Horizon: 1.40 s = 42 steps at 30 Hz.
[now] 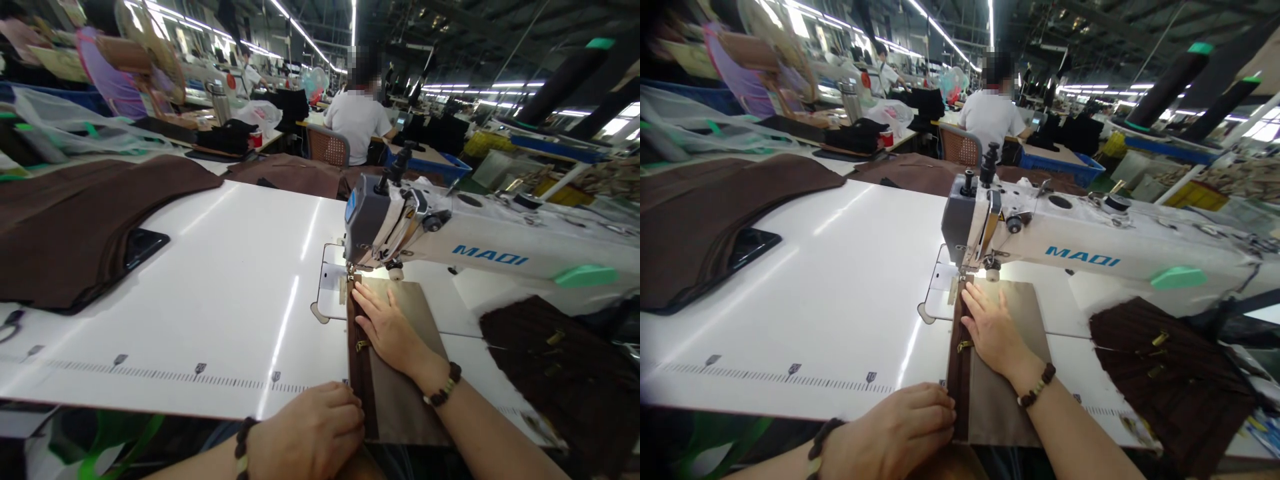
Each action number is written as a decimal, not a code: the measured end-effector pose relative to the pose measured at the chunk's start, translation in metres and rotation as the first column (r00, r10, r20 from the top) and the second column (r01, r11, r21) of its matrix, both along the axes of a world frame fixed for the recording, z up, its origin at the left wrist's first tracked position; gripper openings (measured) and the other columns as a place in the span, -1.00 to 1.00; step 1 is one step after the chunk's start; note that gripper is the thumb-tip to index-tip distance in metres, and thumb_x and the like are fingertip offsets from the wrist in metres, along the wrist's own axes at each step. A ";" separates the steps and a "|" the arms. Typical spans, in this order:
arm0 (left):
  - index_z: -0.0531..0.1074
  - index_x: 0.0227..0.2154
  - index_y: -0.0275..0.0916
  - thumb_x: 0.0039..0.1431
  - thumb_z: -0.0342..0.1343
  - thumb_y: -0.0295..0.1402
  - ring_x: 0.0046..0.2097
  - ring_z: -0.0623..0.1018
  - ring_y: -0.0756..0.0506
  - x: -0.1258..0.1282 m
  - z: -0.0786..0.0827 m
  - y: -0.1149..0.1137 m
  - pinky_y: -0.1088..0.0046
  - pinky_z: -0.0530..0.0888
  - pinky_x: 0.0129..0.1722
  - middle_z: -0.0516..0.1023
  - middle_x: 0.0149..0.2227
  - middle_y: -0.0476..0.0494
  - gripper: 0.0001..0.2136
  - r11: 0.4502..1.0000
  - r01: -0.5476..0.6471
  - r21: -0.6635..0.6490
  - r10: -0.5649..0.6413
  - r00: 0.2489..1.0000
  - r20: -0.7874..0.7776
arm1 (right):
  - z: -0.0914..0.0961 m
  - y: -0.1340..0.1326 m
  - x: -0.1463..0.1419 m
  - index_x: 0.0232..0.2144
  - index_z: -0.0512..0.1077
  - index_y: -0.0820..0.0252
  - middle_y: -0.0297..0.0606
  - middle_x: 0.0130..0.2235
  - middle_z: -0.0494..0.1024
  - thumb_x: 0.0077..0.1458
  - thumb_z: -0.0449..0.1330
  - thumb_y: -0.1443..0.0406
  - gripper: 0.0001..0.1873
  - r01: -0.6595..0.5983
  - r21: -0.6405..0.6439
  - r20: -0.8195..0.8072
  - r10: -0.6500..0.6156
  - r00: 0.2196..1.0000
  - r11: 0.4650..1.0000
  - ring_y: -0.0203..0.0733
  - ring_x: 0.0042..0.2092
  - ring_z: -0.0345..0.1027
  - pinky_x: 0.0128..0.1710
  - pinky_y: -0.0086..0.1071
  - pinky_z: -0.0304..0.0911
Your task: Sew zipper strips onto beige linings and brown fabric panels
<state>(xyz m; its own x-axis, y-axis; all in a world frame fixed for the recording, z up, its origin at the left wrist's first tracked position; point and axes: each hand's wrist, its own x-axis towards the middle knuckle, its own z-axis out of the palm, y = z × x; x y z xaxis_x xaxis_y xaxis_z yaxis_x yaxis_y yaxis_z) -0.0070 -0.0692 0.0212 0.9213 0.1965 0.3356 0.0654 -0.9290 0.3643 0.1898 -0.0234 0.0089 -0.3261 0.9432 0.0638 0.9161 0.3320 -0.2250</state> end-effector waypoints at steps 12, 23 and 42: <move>0.32 -0.33 -0.31 0.26 -0.18 -0.49 -0.19 0.41 -0.04 -0.002 -0.004 0.001 0.43 0.36 -0.04 0.44 -0.33 -0.16 -0.83 1.000 0.016 0.003 -0.016 1.000 0.022 | 0.000 -0.001 -0.001 0.14 0.09 0.23 -0.13 0.21 0.08 0.19 -0.14 0.29 -0.53 0.013 0.013 -0.026 -0.013 1.000 1.000 -0.15 0.23 -0.11 0.16 0.14 -0.19; 0.38 -0.22 -0.48 0.30 -0.32 -0.49 -0.05 0.35 -0.11 -0.014 -0.005 0.001 0.36 0.31 0.06 0.45 -0.24 -0.27 -0.67 0.997 0.053 -0.051 -0.048 0.995 0.087 | -0.001 -0.001 0.004 0.15 0.07 0.25 -0.18 0.22 0.03 0.20 -0.14 0.28 -0.53 0.004 -0.004 -0.043 -0.004 0.999 1.000 -0.16 0.25 -0.16 0.19 0.04 -0.21; 0.40 -0.14 -0.30 0.21 -0.16 -0.26 -0.05 0.43 -0.18 -0.245 0.057 0.147 0.31 0.36 -0.03 0.36 -0.01 -0.17 -0.68 0.116 -0.886 0.448 0.993 0.109 -0.043 | -0.033 0.002 0.012 0.17 0.05 0.17 -0.24 0.20 0.09 0.20 -0.18 0.22 -0.51 -0.096 0.258 0.115 0.068 0.991 0.961 -0.13 0.20 -0.02 0.09 0.04 0.07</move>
<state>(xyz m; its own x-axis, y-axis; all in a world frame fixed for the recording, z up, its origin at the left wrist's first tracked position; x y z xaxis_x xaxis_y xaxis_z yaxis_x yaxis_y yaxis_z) -0.2521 0.0775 0.0786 0.0769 0.9342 0.3484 0.9945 -0.0469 -0.0936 0.2022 -0.0213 -0.0240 -0.4194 0.8675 0.2674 0.8971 0.4412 -0.0245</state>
